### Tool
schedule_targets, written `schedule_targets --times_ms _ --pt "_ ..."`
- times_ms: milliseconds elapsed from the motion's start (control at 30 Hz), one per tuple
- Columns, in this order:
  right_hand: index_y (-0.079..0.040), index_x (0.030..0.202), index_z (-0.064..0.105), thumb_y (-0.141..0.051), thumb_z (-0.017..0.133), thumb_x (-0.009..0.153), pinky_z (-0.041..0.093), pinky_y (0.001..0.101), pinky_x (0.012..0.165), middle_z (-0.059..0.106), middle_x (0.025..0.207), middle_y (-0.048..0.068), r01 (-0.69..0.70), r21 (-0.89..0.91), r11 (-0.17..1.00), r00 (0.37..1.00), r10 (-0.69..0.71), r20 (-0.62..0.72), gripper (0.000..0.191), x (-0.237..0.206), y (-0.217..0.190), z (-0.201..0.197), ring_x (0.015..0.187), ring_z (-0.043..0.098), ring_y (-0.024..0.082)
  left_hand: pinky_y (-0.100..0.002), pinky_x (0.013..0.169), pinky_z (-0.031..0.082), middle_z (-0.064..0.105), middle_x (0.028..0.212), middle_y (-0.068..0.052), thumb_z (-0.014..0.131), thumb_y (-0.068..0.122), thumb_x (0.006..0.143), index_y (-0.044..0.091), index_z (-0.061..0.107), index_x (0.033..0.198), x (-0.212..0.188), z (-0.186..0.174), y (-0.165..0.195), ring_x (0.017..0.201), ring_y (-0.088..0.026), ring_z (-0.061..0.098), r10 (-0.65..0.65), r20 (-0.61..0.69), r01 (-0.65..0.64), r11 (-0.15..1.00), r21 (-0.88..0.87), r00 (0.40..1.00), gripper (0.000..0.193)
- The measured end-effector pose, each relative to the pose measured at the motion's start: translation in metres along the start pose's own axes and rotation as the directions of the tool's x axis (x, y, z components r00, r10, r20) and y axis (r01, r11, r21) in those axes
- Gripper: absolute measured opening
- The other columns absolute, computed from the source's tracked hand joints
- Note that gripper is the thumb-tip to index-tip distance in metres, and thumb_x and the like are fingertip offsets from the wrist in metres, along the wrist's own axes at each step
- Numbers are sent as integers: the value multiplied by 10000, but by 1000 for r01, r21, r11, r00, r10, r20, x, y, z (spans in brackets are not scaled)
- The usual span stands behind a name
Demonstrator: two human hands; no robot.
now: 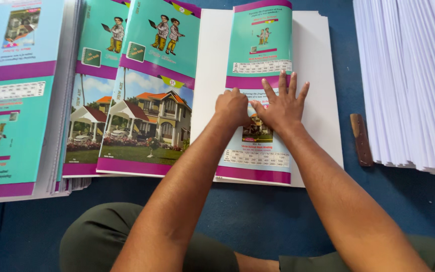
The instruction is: The person sits on the floor and repeatedly inserts a printed cover sheet into a white paper booklet, then uses a small wooden block to press along the spine. The person repeats this process for multiple booklets, handling each one individually.
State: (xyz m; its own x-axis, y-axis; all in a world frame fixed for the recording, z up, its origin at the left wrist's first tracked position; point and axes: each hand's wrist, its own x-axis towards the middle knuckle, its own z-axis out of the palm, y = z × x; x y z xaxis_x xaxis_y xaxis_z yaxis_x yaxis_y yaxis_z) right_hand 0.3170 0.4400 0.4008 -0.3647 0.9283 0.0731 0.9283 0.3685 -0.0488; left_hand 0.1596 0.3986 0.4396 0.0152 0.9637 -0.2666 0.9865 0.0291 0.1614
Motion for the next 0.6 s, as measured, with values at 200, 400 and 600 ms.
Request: schedule_targets --times_ms 200,400,600 --pt "-334 1600 299 -796 291 912 -135 694 1147 69 1689 197 -7 10 1000 1000 7 -27 829 0 7 21 1554 -49 409 -431 847 596 569 1223 -191 941 258 593 77 647 1235 2 12 10 1152 -383 554 -13 -171 -7 994 -114 985 729" --pt "-330 1623 222 -849 125 898 -141 667 1176 23 1706 188 -25 117 993 1000 26 -10 897 -3 10 32 1566 -64 392 -435 877 591 550 1254 -207 910 215 612 161 685 1223 5 8 15 1201 -429 484 0 -123 -9 997 -75 992 653" --pt "-272 1642 202 -894 118 880 -105 635 1197 6 1694 235 -21 178 984 999 26 -23 987 -1 14 36 1566 -51 382 -436 960 557 566 1294 -198 916 249 614 143 667 1248 10 0 16 1225 -426 458 4 -18 -3 1000 24 1000 689"
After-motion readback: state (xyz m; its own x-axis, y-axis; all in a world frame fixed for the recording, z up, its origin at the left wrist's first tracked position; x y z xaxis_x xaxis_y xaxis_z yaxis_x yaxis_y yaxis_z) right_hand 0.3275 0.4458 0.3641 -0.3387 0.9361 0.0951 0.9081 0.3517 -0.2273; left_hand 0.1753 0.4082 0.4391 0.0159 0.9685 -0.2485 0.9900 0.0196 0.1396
